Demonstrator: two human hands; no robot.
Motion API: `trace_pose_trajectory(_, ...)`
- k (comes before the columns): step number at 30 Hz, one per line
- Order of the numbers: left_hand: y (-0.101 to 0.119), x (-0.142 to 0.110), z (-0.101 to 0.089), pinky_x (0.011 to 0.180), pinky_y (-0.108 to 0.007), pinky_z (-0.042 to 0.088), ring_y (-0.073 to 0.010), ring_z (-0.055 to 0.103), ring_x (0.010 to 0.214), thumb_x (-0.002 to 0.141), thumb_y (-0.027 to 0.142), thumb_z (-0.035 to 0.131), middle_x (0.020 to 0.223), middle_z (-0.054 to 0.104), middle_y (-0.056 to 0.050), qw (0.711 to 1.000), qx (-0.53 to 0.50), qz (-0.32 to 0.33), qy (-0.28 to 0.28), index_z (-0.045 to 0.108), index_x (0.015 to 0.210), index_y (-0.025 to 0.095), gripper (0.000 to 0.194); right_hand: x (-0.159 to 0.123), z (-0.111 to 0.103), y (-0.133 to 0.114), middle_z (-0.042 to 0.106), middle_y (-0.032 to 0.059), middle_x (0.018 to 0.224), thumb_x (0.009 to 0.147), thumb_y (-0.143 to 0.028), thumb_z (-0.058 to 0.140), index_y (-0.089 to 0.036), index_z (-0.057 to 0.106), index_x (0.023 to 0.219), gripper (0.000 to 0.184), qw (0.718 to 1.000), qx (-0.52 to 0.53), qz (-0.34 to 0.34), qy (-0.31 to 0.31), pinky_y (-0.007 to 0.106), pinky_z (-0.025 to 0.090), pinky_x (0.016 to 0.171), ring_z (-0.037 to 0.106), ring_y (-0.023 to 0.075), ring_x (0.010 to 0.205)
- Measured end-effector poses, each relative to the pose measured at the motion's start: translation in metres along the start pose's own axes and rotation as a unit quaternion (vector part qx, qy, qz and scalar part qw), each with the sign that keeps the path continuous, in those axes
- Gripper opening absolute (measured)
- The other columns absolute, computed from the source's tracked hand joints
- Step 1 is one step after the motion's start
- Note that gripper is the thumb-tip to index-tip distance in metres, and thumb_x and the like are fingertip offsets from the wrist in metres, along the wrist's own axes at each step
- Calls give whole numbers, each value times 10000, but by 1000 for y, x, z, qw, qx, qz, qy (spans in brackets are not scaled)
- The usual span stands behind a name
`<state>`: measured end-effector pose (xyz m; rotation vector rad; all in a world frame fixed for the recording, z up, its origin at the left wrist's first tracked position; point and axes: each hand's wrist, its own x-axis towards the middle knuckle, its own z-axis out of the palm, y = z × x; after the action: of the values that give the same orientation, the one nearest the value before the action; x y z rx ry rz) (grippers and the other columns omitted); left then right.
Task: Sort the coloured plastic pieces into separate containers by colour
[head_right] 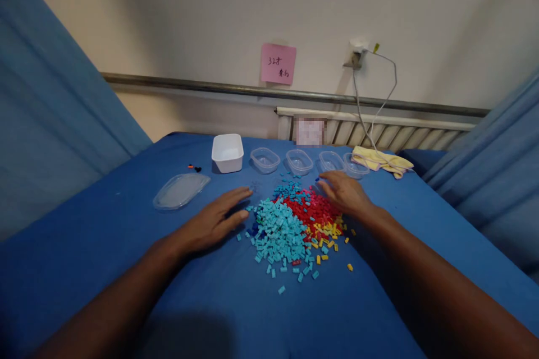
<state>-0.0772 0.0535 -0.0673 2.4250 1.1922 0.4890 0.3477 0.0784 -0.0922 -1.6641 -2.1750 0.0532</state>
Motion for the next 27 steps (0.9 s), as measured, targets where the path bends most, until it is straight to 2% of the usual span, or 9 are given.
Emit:
trace_pose_trajectory(2,13,10,16,1397,-538,208,-321,271,1696,1079,781,366,1815,301,-115,999,4,-13,-49,398,1736,211,870,1,18,-15,709,195,1487,1125,-507,457,-171,691,1430,510,999,39,-7,-24,480,472,1211,649,348,1393)
trace_pose_trajectory(4,20,29,28,1401,-549,167,-333,213,1712,1073,808,302,1831,238,-142,998,12,-24,-62,353,1753,177,929,10,32,-23,721,210,1459,1137,-517,423,-154,695,1405,527,997,64,0,-34,478,494,1185,672,346,1362)
trace_pose_trajectory(11,15,134,53,1408,-457,151,-312,276,1694,1082,763,205,1776,352,-220,997,-19,-13,-68,419,1691,22,982,45,47,-31,696,190,1526,1149,-500,385,-148,668,1471,554,986,153,-29,-55,473,464,1232,649,321,1423)
trace_pose_trajectory(13,11,158,60,1404,-473,174,-317,306,1682,1090,730,223,1764,380,-215,998,-30,-1,-62,463,1665,32,936,48,48,-35,692,174,1540,1140,-484,414,-160,666,1487,537,981,179,-47,-61,475,450,1249,640,313,1437)
trace_pose_trajectory(15,10,173,64,1389,-488,234,-312,414,1627,1103,684,235,1698,503,-186,996,-47,37,-62,572,1591,80,847,48,48,-37,681,161,1560,1138,-469,412,-173,661,1503,531,975,205,-58,-64,485,428,1270,621,308,1460)
trace_pose_trajectory(18,15,176,62,1343,-457,341,-285,569,1494,1121,647,271,1567,654,-135,987,-105,91,-77,705,1443,146,737,46,42,-39,687,127,1562,1138,-476,412,-204,680,1496,524,964,244,-71,-79,487,412,1285,615,300,1469)
trace_pose_trajectory(22,34,153,43,1305,-449,399,-284,624,1420,1110,708,343,1498,709,-95,974,-152,99,-133,745,1384,182,716,39,26,-43,769,46,1450,1134,-534,422,-277,750,1419,505,947,289,-91,-112,478,441,1275,656,277,1420)
trace_pose_trajectory(25,52,121,27,1318,-450,382,-301,586,1476,1076,760,418,1585,643,-103,975,-112,70,-177,668,1517,203,754,21,8,-46,753,45,1481,1094,-610,503,-282,754,1429,532,938,307,-98,-128,484,442,1279,652,292,1428)
trace_pose_trajectory(27,61,93,17,1364,-464,302,-324,449,1603,1031,794,508,1729,480,-120,980,-67,33,-186,520,1664,210,861,1,-5,-44,662,70,1603,1069,-647,545,-264,690,1524,612,940,301,-84,-135,496,409,1302,598,313,1495)
